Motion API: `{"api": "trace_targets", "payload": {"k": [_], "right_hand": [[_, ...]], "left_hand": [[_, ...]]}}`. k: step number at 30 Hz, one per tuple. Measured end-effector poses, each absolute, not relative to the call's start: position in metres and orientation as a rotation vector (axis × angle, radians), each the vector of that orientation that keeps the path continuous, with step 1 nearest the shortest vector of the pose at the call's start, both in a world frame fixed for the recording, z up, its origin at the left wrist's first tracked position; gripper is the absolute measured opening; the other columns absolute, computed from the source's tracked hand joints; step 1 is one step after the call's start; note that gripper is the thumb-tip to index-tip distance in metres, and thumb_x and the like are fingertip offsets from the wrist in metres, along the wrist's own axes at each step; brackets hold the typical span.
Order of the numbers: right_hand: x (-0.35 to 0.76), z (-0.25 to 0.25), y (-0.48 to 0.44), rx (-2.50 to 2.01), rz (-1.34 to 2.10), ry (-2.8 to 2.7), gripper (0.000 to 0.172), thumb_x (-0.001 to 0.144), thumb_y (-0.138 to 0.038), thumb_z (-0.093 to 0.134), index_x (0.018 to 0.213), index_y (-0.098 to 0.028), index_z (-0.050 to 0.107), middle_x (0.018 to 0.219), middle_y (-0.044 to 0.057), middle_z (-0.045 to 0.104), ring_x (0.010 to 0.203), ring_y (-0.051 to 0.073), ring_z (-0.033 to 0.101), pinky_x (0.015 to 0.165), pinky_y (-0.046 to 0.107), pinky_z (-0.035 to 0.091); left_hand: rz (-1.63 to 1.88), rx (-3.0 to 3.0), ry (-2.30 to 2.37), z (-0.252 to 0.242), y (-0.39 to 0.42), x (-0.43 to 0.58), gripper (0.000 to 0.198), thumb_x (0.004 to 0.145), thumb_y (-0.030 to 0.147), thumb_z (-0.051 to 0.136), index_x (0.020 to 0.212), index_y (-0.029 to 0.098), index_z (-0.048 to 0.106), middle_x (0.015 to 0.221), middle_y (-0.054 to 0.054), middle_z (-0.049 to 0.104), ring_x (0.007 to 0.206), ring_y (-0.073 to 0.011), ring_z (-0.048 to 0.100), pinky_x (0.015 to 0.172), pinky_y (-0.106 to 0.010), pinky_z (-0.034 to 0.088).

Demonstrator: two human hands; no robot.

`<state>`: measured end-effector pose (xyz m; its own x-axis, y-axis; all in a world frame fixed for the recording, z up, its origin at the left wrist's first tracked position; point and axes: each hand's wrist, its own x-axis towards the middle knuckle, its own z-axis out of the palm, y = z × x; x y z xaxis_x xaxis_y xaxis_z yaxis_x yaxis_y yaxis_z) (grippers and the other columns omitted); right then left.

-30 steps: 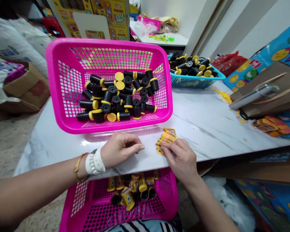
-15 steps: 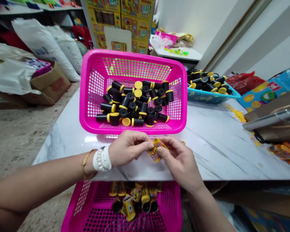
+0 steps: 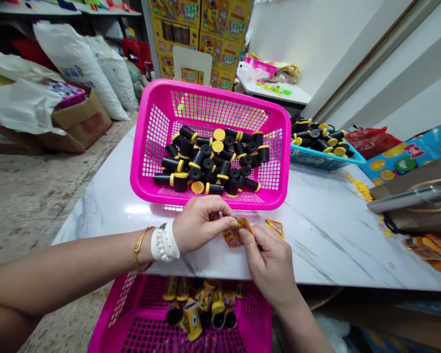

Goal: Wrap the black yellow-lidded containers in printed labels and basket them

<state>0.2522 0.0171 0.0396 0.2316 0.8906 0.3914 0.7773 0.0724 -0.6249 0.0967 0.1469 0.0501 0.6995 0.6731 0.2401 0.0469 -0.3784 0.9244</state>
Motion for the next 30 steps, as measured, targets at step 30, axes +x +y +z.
{"api": "trace_targets", "payload": {"k": [30], "right_hand": [[0.247,0.044,0.044,-1.518,-0.01,-1.55,0.022,0.098,-0.023,0.061,0.079,-0.021,0.071,0.071,0.001,0.069,0.065,0.015,0.065,0.061,0.026,0.05]], "left_hand": [[0.782,1.354,0.645,0.069,0.138,0.093,0.017,0.078,0.023,0.083,0.066,0.015,0.073,0.062,0.001,0.064,0.056,-0.0094,0.055,0.055,-0.022,0.045]]}}
